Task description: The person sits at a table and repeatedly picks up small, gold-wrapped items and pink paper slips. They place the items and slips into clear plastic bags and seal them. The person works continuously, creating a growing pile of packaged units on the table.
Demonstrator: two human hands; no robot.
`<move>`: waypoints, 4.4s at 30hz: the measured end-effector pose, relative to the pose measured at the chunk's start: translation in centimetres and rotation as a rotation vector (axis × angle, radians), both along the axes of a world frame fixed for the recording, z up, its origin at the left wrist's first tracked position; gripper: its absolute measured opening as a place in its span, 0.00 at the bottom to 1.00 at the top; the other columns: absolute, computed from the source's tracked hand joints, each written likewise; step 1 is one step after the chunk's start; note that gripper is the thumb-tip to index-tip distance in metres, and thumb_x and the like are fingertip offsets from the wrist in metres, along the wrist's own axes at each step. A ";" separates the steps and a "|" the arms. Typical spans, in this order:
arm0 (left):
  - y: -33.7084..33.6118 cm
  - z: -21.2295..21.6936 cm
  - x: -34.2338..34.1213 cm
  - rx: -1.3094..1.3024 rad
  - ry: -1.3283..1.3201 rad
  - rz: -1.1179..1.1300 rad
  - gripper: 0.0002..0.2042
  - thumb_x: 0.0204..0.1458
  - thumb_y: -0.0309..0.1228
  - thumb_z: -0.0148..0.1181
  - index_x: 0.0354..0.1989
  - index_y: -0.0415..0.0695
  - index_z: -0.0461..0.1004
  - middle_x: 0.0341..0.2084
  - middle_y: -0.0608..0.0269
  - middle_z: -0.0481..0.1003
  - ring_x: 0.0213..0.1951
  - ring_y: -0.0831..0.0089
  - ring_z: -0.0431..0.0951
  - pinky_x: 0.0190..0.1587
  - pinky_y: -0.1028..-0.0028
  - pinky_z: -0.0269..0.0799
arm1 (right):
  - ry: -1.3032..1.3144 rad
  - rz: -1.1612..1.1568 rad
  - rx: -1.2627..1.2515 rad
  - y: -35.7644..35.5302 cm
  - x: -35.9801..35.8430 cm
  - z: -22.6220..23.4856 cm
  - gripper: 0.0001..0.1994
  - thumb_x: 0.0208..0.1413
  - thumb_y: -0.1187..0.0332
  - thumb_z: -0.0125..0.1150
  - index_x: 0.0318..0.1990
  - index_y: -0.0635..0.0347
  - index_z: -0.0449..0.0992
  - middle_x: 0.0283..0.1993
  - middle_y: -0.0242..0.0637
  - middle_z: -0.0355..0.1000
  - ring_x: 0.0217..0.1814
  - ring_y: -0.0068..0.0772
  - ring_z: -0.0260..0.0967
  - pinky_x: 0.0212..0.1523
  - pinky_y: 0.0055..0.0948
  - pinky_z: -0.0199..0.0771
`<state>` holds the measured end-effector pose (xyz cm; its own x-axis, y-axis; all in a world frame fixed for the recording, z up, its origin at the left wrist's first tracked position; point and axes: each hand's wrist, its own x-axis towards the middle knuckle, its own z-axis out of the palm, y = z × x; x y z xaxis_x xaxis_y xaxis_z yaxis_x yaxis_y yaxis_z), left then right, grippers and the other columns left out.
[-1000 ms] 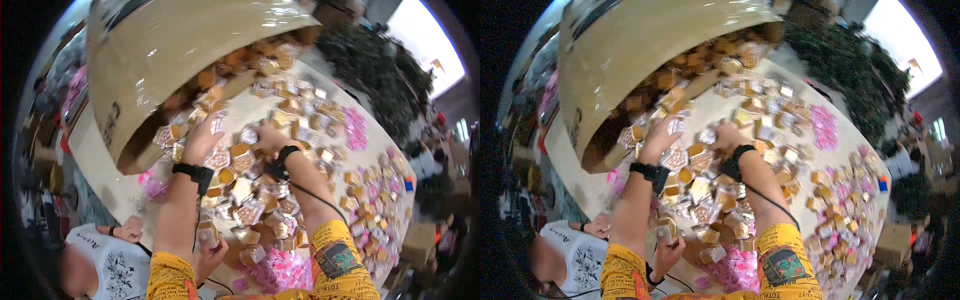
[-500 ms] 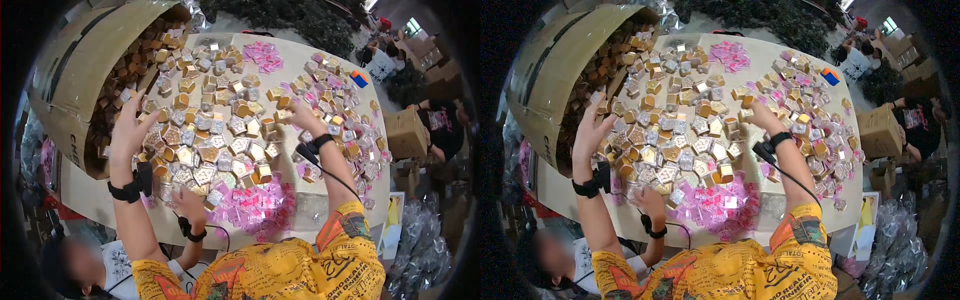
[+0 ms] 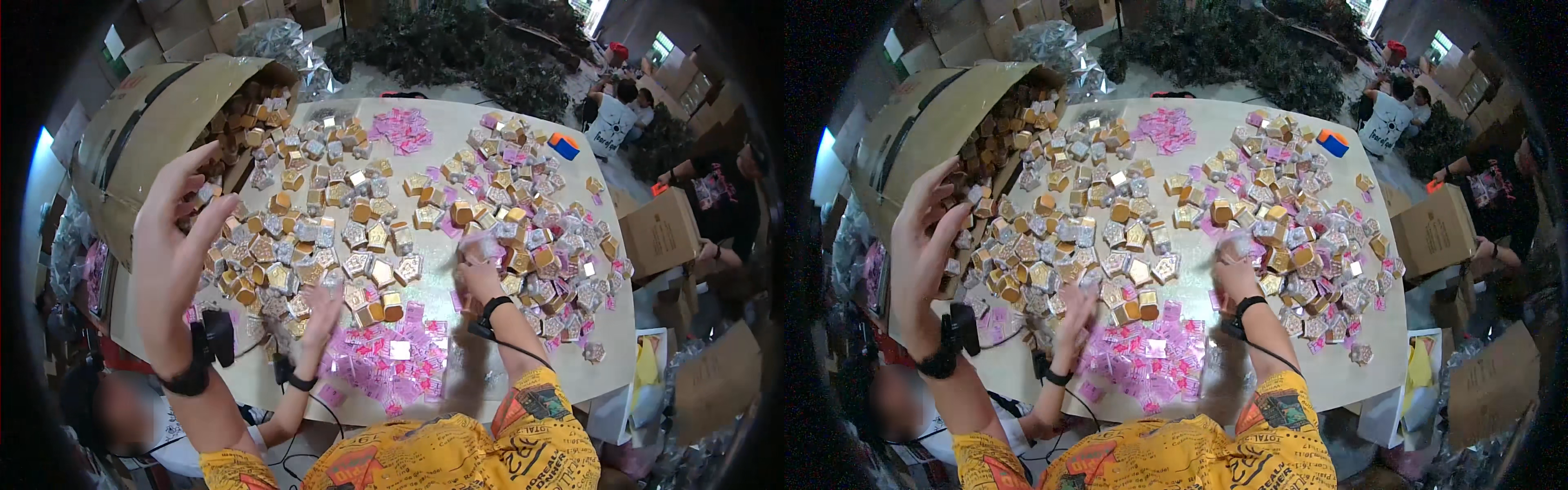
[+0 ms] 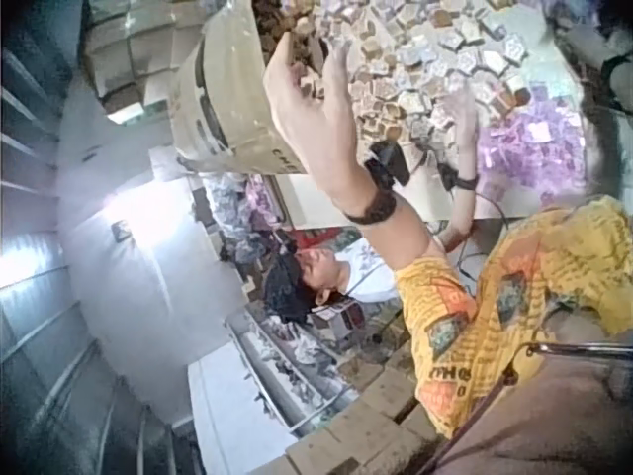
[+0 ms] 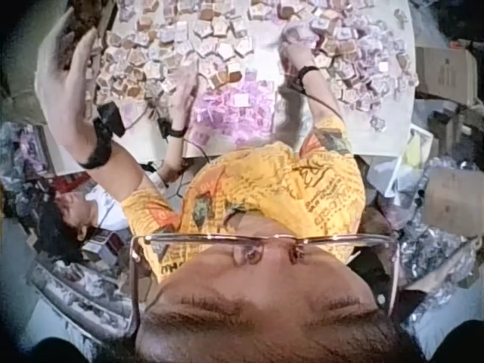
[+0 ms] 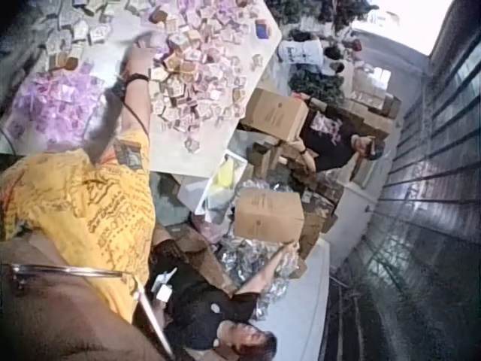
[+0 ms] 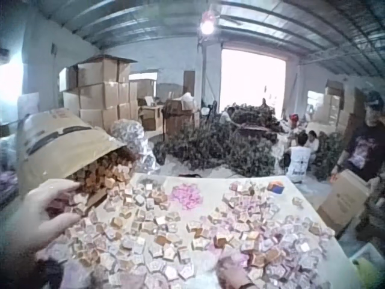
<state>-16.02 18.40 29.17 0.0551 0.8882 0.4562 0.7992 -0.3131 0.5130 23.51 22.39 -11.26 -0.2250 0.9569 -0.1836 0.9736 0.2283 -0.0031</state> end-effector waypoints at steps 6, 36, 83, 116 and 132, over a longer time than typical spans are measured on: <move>-7.2 -0.4 3.7 0.007 -0.268 -0.093 0.26 0.41 0.41 0.59 0.46 0.35 0.71 0.44 0.54 0.73 0.46 0.66 0.72 0.46 0.73 0.65 | -0.052 -0.076 0.178 0.1 4.2 0.1 0.13 0.43 0.63 0.58 0.39 0.49 0.76 0.54 0.46 0.62 0.55 0.47 0.60 0.50 0.53 0.62; -3.4 -20.3 0.7 -0.733 -0.323 -0.004 0.20 0.36 0.22 0.65 0.42 0.36 0.73 0.39 0.50 0.74 0.39 0.58 0.75 0.42 0.71 0.70 | 0.091 0.086 0.541 21.2 -7.9 1.7 0.14 0.50 0.61 0.53 0.45 0.48 0.73 0.60 0.46 0.60 0.62 0.55 0.54 0.54 0.62 0.53; -12.1 -38.2 11.3 -0.347 0.427 -0.289 0.17 0.39 0.29 0.62 0.41 0.42 0.69 0.39 0.53 0.67 0.44 0.56 0.70 0.42 0.62 0.72 | 0.583 -0.118 -0.115 -24.3 2.4 -1.8 0.05 0.45 0.77 0.52 0.28 0.63 0.75 0.34 0.49 0.70 0.37 0.51 0.69 0.40 0.42 0.70; -19.4 -33.2 16.6 -0.972 -1.757 0.024 0.08 0.53 0.33 0.57 0.38 0.44 0.71 0.34 0.61 0.74 0.38 0.69 0.74 0.43 0.68 0.71 | 0.911 -0.179 0.023 -24.5 3.9 3.1 0.04 0.44 0.70 0.60 0.26 0.61 0.76 0.27 0.42 0.70 0.30 0.43 0.69 0.32 0.36 0.69; -17.2 -30.5 19.1 -1.114 -1.746 -0.077 0.08 0.54 0.35 0.56 0.33 0.43 0.72 0.30 0.62 0.75 0.37 0.69 0.75 0.40 0.69 0.74 | 0.700 0.388 0.429 -21.1 -2.7 12.1 0.04 0.41 0.77 0.61 0.28 0.62 0.74 0.27 0.40 0.66 0.29 0.41 0.67 0.29 0.34 0.68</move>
<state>3.09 1.20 -1.34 0.2985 0.7775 -0.5536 -0.6262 0.5972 0.5011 20.77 1.32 0.81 -0.4719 0.7450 0.4714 0.6354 0.6581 -0.4040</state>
